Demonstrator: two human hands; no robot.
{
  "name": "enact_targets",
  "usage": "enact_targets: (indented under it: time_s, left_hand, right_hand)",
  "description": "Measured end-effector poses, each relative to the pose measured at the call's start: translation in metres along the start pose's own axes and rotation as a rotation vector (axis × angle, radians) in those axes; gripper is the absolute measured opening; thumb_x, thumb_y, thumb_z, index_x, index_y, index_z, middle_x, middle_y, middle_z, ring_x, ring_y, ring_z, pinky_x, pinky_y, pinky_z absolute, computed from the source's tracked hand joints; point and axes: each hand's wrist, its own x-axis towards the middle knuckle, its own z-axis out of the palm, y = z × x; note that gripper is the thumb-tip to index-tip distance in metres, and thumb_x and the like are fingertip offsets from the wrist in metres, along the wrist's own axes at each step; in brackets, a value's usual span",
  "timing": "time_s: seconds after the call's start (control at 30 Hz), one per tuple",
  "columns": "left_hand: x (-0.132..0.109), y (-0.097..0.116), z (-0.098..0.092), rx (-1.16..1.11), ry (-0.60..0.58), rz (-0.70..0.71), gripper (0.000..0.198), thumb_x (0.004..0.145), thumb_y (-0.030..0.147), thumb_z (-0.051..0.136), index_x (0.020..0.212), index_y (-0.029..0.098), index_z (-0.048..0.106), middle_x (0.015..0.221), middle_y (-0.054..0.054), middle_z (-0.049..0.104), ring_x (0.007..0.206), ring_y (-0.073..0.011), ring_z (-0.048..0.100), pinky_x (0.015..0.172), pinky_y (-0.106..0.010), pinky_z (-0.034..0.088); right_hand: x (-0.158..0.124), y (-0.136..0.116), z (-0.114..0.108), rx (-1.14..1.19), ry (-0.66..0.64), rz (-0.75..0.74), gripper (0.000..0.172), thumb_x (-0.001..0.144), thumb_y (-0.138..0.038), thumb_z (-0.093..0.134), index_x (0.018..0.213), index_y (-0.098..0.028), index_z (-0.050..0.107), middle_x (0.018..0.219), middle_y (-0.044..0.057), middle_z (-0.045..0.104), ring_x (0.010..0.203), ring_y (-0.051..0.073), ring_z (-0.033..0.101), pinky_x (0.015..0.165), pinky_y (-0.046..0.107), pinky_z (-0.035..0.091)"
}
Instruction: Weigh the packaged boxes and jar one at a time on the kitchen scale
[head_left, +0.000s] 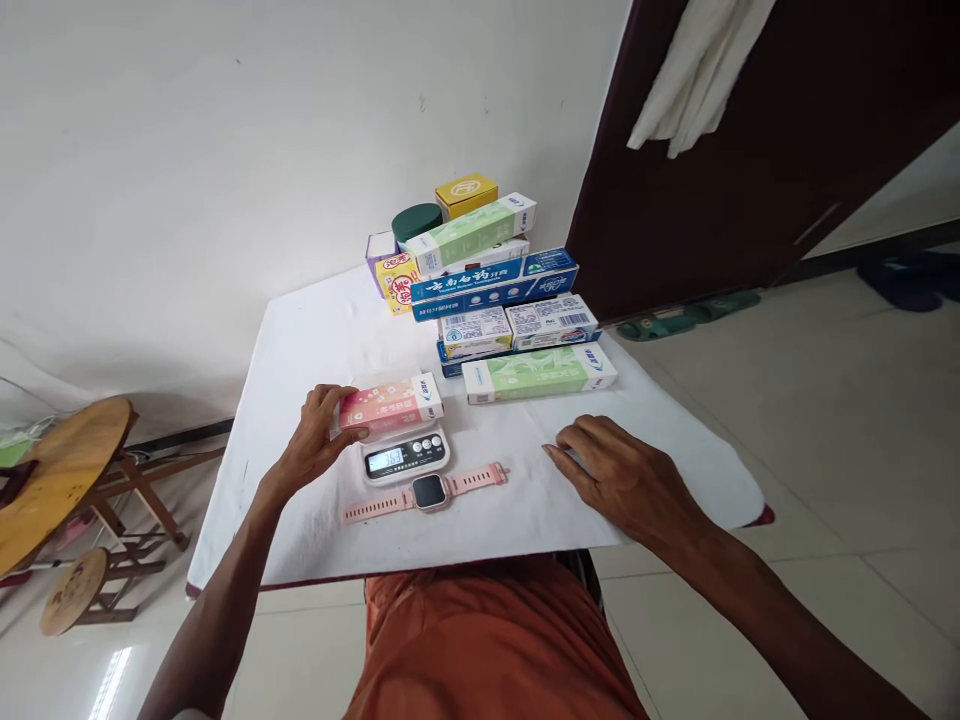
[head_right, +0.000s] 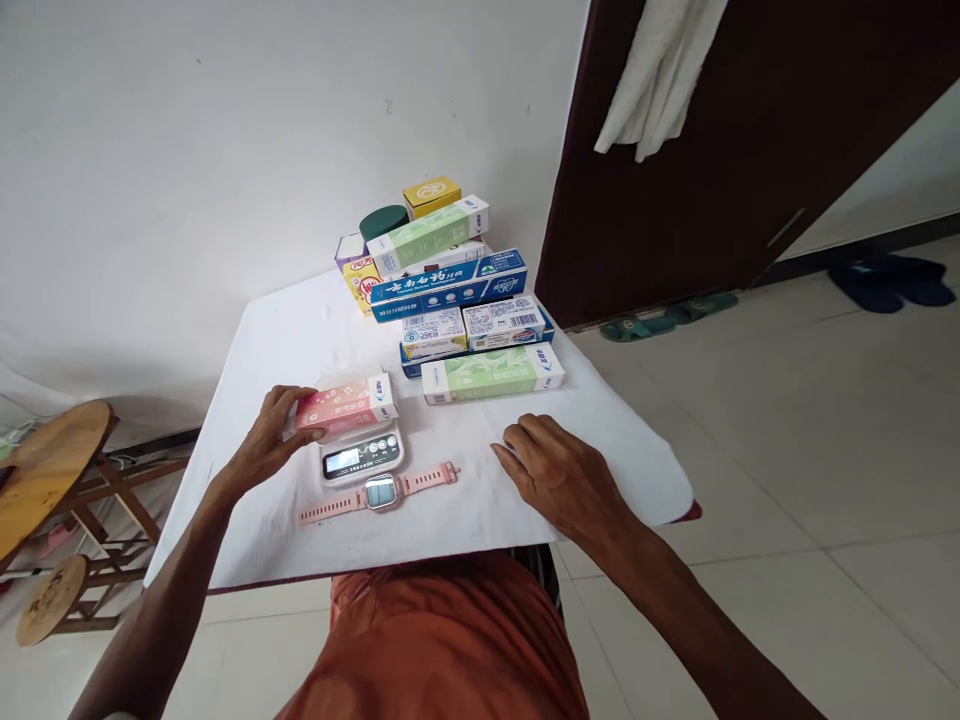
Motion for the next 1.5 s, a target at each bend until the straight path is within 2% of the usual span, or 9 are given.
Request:
enact_targets:
  time_s: [0.23, 0.5, 0.67, 0.8, 0.97, 1.1, 1.23, 1.37, 1.5]
  left_hand:
    - [0.003, 0.000, -0.012, 0.083, 0.031, -0.041, 0.069, 0.092, 0.059, 0.077, 0.151, 0.031, 0.054, 0.143, -0.012, 0.059, 0.137, -0.0340, 0.057, 0.116, -0.056, 0.049]
    - [0.020, 0.031, -0.023, 0.067, 0.230, -0.020, 0.058, 0.097, 0.058, 0.071, 0.145, 0.028, 0.059, 0.140, -0.012, 0.065, 0.129, -0.0305, 0.065, 0.106, -0.049, 0.056]
    - [0.027, 0.035, -0.007, 0.133, 0.079, 0.034, 0.066, 0.092, 0.057, 0.079, 0.147, 0.028, 0.057, 0.143, -0.013, 0.063, 0.136, -0.0329, 0.059, 0.113, -0.055, 0.049]
    - [0.029, 0.026, -0.004, 0.158, -0.103, -0.040, 0.054, 0.092, 0.055, 0.079, 0.135, 0.026, 0.066, 0.127, -0.011, 0.069, 0.121, -0.0318, 0.065, 0.106, -0.053, 0.052]
    - [0.045, -0.006, -0.044, 0.029, -0.053, -0.107, 0.048, 0.092, 0.058, 0.074, 0.127, 0.025, 0.068, 0.124, -0.009, 0.071, 0.115, -0.0279, 0.068, 0.103, -0.043, 0.054]
    - [0.086, -0.060, -0.075, 0.198, 0.095, -0.379, 0.052, 0.090, 0.050, 0.075, 0.133, 0.023, 0.065, 0.138, -0.010, 0.066, 0.127, -0.0289, 0.063, 0.110, -0.040, 0.049]
    - [0.138, -0.112, -0.075, 0.300, 0.095, -0.615, 0.045, 0.094, 0.042, 0.070, 0.132, 0.020, 0.062, 0.141, -0.013, 0.062, 0.132, -0.0297, 0.060, 0.110, -0.039, 0.045]
    - [0.171, -0.143, -0.066, 0.313, 0.083, -0.653, 0.038, 0.091, 0.034, 0.070, 0.126, 0.019, 0.063, 0.139, -0.016, 0.064, 0.136, -0.0333, 0.056, 0.115, -0.043, 0.039]
    - [0.181, -0.157, -0.062, 0.299, 0.055, -0.660, 0.047, 0.092, 0.035, 0.068, 0.135, 0.018, 0.059, 0.144, -0.019, 0.061, 0.138, -0.0351, 0.056, 0.115, -0.044, 0.042]
  right_hand:
    - [0.013, -0.007, 0.016, 0.099, -0.044, 0.040, 0.034, 0.108, -0.022, 0.055, 0.075, -0.022, 0.060, 0.071, 0.002, 0.064, 0.067, 0.015, 0.058, 0.062, 0.031, 0.037]
    - [0.006, -0.008, 0.020, 0.054, 0.016, 0.072, 0.033, 0.108, -0.021, 0.056, 0.076, -0.021, 0.061, 0.069, 0.002, 0.062, 0.067, 0.015, 0.056, 0.061, 0.032, 0.035]
    - [0.006, -0.007, 0.024, 0.013, 0.036, 0.063, 0.035, 0.110, -0.024, 0.054, 0.075, -0.021, 0.060, 0.071, 0.002, 0.064, 0.069, 0.015, 0.057, 0.063, 0.032, 0.035]
    - [0.007, -0.007, 0.023, 0.023, 0.069, 0.051, 0.035, 0.109, -0.023, 0.056, 0.073, -0.022, 0.057, 0.068, 0.000, 0.061, 0.067, 0.014, 0.057, 0.062, 0.031, 0.035]
    - [0.009, -0.007, 0.021, 0.034, 0.107, 0.035, 0.035, 0.108, -0.023, 0.058, 0.073, -0.021, 0.057, 0.066, -0.001, 0.058, 0.063, 0.014, 0.056, 0.059, 0.030, 0.035]
    - [0.011, -0.007, 0.022, 0.019, 0.125, 0.029, 0.034, 0.108, -0.021, 0.058, 0.074, -0.021, 0.057, 0.066, -0.001, 0.058, 0.063, 0.014, 0.057, 0.059, 0.031, 0.035]
    - [0.013, -0.005, 0.023, -0.029, 0.155, 0.005, 0.033, 0.107, -0.019, 0.059, 0.074, -0.020, 0.057, 0.066, -0.002, 0.059, 0.062, 0.012, 0.059, 0.060, 0.030, 0.039]
    - [0.013, -0.002, 0.023, -0.034, 0.147, 0.026, 0.034, 0.108, -0.019, 0.059, 0.074, -0.020, 0.059, 0.067, -0.002, 0.060, 0.060, 0.012, 0.059, 0.060, 0.030, 0.041]
    - [0.014, -0.002, 0.022, -0.027, 0.148, 0.046, 0.034, 0.108, -0.017, 0.058, 0.074, -0.019, 0.062, 0.068, 0.000, 0.063, 0.060, 0.012, 0.059, 0.059, 0.030, 0.041]
